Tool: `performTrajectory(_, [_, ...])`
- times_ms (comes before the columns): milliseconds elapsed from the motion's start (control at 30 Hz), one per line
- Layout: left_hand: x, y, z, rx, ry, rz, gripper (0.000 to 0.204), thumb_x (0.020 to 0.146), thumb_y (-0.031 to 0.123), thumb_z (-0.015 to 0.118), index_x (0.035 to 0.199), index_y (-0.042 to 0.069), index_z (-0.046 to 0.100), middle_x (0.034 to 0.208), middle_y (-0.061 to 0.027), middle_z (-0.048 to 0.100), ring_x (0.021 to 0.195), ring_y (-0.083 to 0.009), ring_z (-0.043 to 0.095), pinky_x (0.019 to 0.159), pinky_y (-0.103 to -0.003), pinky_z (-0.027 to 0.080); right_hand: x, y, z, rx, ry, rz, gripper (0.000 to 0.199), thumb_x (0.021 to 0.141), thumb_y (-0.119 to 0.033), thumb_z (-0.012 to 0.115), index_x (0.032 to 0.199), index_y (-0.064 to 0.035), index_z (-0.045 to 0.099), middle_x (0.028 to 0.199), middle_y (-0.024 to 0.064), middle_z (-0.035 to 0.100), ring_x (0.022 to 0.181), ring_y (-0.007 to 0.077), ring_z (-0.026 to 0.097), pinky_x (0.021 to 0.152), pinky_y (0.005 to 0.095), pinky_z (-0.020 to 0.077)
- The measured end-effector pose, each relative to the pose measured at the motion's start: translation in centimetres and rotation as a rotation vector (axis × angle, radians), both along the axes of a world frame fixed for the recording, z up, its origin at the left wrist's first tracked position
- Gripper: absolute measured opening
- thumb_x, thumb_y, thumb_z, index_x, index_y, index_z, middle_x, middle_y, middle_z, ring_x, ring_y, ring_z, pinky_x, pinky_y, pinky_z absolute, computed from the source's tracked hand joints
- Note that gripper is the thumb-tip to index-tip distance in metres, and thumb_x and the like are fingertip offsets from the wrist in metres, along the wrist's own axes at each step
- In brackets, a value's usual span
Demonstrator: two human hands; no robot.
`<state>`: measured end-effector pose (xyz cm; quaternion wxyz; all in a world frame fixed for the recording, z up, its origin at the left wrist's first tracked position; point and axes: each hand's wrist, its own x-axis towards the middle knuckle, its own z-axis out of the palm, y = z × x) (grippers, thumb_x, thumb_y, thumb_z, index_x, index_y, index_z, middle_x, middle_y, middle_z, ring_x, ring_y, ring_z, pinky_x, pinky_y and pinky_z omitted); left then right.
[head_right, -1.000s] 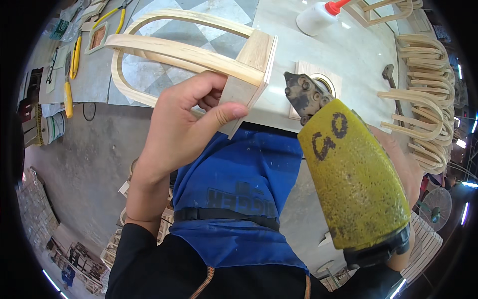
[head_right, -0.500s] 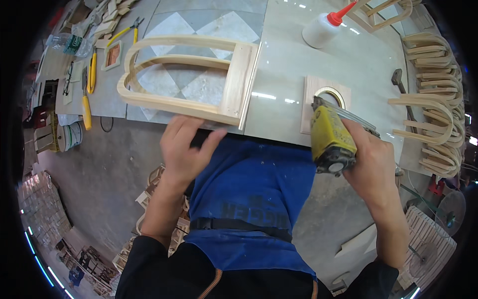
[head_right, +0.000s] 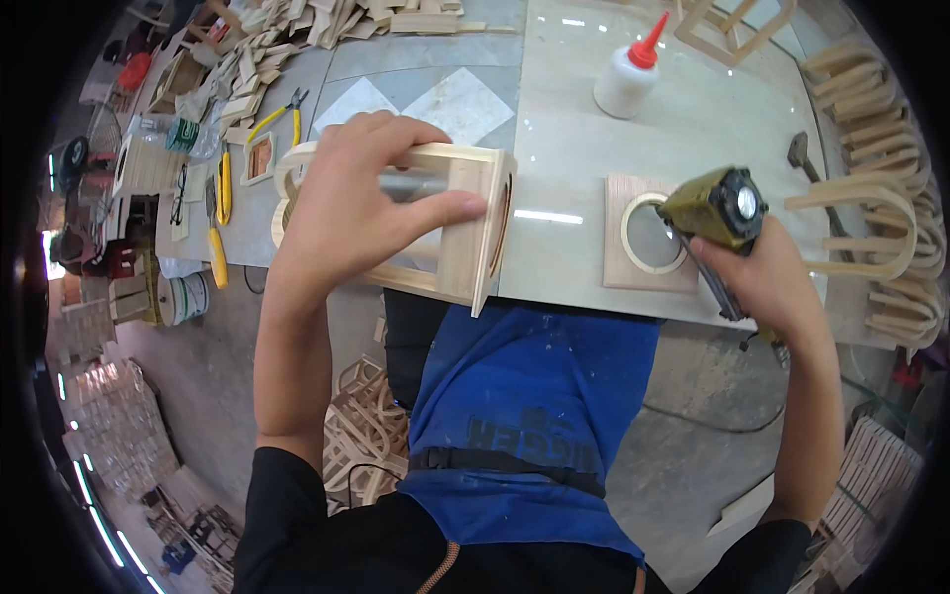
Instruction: Assembling wooden frames and components using wood glue and a pneumatic nail gun on a factory production line.
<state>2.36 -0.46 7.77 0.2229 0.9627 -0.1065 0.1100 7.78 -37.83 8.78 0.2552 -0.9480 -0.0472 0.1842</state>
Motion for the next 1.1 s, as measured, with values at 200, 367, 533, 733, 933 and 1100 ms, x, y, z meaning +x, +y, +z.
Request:
performTrajectory(200, [-2.4,-1.2,0.8,0.047,-0.217,-0.043,0.061,0.059,0.055,0.093,0.099,0.012,0.076,0.09,-0.0007,0.06,0.085,-0.0186,0.053,0.089,-0.033,0.037,0.9,1.2,0.8,-0.079,0.115,-0.077,0.043,0.089,-0.018,0.076,0.119,0.0114,0.066,0.102,0.0211,0.074,0.078,0.0247,0.07,0.07,0.0344,0.058])
performTrajectory(367, [-2.9,-1.7,-1.1,-0.005,-0.297,-0.001,0.065,0.053,0.06,0.091,0.097,0.015,0.076,0.089,0.0007,0.058,0.086,-0.0173,0.051,0.089,-0.035,0.035,0.7,1.1,0.6,-0.042,0.088,-0.044,0.044,0.089,-0.017,0.076,0.121,0.0116,0.065,0.104,0.0208,0.074,0.08,0.0243,0.07,0.07,0.0339,0.0583])
performTrajectory(533, [-3.8,-1.6,-2.5,-0.019,-0.349,0.025,0.064,0.054,0.061,0.09,0.096,0.015,0.076,0.088,0.0008,0.056,0.086,-0.0171,0.05,0.088,-0.035,0.034,0.2,2.5,1.6,-0.073,0.135,-0.127,0.042,0.091,-0.017,0.075,0.12,0.0113,0.066,0.105,0.0203,0.074,0.081,0.0245,0.07,0.071,0.0335,0.0584])
performTrajectory(733, [-4.1,-1.7,-4.0,-0.066,-0.428,0.031,0.054,0.066,0.063,0.081,0.093,0.017,0.072,0.087,0.0018,0.05,0.084,-0.0186,0.044,0.088,-0.037,0.03,0.1,2.4,1.5,-0.081,0.142,-0.136,0.042,0.092,-0.017,0.074,0.122,0.0107,0.065,0.107,0.0203,0.074,0.083,0.0251,0.07,0.072,0.0339,0.0584])
performTrajectory(933, [-5.0,-2.0,-5.0,-0.021,-0.42,0.08,0.061,0.056,0.063,0.088,0.093,0.016,0.075,0.087,0.0022,0.055,0.084,-0.0168,0.048,0.087,-0.035,0.034,0.1,2.4,1.4,-0.079,0.127,-0.134,0.04,0.092,-0.017,0.075,0.12,0.0097,0.065,0.094,0.0153,0.072,0.067,0.0186,0.063,0.058,0.0298,0.053])
performTrajectory(1100, [-6.0,-2.4,-4.0,0.077,-0.375,0.147,0.058,0.064,0.065,0.085,0.091,0.015,0.073,0.085,0.0013,0.055,0.079,-0.0168,0.048,0.082,-0.034,0.036,0.0,2.7,2.1,-0.076,0.202,-0.155,0.039,0.092,-0.017,0.075,0.118,0.0086,0.065,0.083,0.0095,0.067,0.056,0.0124,0.053,0.048,0.0269,0.0447])
